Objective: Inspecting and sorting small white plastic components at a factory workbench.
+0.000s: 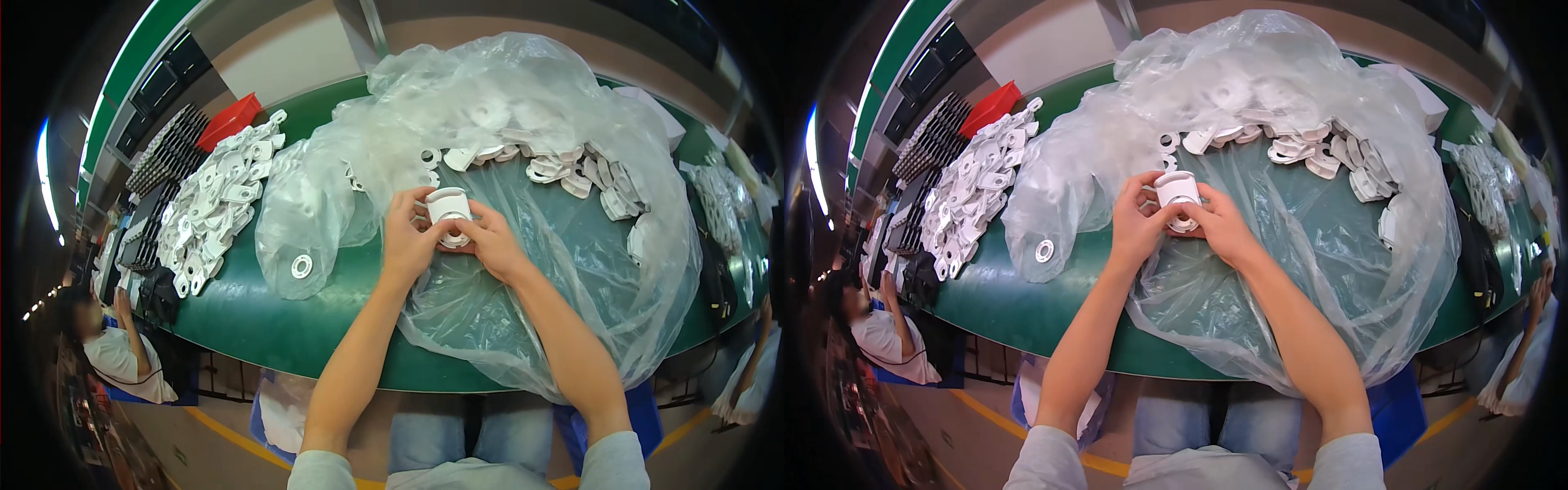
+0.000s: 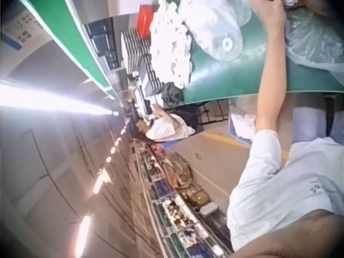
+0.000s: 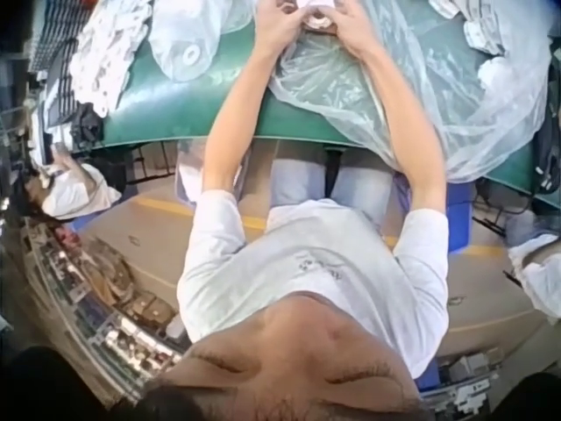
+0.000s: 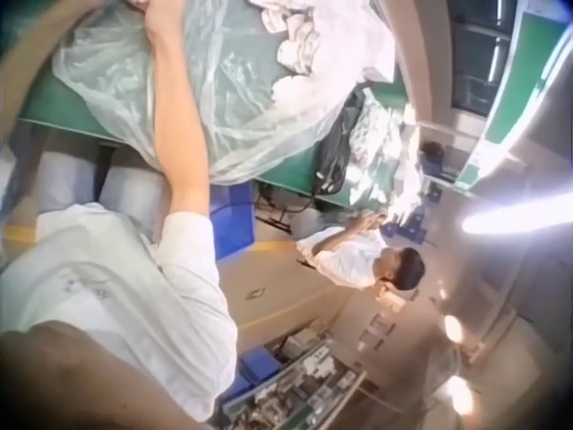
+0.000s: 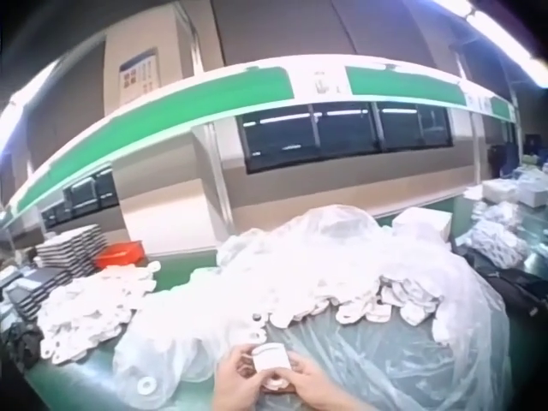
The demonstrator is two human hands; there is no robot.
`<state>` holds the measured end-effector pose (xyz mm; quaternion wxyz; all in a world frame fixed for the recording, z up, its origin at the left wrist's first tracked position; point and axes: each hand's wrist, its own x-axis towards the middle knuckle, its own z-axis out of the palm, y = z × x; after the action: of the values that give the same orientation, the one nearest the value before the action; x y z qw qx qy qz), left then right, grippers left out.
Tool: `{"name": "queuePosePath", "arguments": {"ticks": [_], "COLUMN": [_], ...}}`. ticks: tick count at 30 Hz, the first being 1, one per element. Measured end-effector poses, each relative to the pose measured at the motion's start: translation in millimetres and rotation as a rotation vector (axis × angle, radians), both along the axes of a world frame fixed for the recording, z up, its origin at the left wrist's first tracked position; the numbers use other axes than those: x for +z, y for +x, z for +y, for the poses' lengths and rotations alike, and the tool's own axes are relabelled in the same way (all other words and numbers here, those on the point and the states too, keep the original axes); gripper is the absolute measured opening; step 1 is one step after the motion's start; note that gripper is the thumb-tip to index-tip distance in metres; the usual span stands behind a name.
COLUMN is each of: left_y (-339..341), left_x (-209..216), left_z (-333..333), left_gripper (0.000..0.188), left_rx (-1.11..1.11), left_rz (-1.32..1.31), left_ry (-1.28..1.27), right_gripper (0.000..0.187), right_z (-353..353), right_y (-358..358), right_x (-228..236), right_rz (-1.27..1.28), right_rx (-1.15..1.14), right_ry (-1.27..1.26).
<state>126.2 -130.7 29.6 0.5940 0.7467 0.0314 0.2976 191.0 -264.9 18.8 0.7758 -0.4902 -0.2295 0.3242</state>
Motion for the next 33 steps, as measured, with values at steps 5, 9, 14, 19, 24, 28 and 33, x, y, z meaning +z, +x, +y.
{"name": "queuePosePath", "arguments": {"ticks": [5,9,14,19,24,28,33], "left_y": [-2.8,-5.9,6.4,15.1,-1.6,-20.0,-36.8], "left_x": [7.4,-4.4,-20.2,-28.0,-23.5,-17.1,7.2], "left_z": [21.8,70.3,96.5,92.7,97.0,89.4,86.2], "left_gripper": [0.026,0.013,0.021,0.017,0.013,0.011,0.012], "left_rx": [0.142,0.668,0.824,0.772,0.742,0.789,0.793], "left_rz": [-0.074,-0.116,-0.006,0.131,0.276,0.03,-0.135], "left_ry": [0.114,0.172,0.363,0.878,0.715,0.52,0.158], "right_gripper": [0.032,0.032,0.033,0.033,0.033,0.034,0.037], "right_z": [-5.9,-2.4,-3.8,-4.4,-4.8,-4.3,-4.3], "right_y": [-0.2,-4.1,-3.3,-3.9,-3.1,-1.3,-0.8], "right_x": [6.8,12.7,16.0,16.2,14.7,11.1,14.3], "right_rz": [0.056,0.056,0.075,0.07,0.101,0.09,0.084], "right_rx": [-0.006,-0.072,-0.1,-0.096,-0.081,-0.063,-0.071], "right_ry": [-0.005,-0.055,-0.042,-0.037,0.009,0.022,0.042]}}
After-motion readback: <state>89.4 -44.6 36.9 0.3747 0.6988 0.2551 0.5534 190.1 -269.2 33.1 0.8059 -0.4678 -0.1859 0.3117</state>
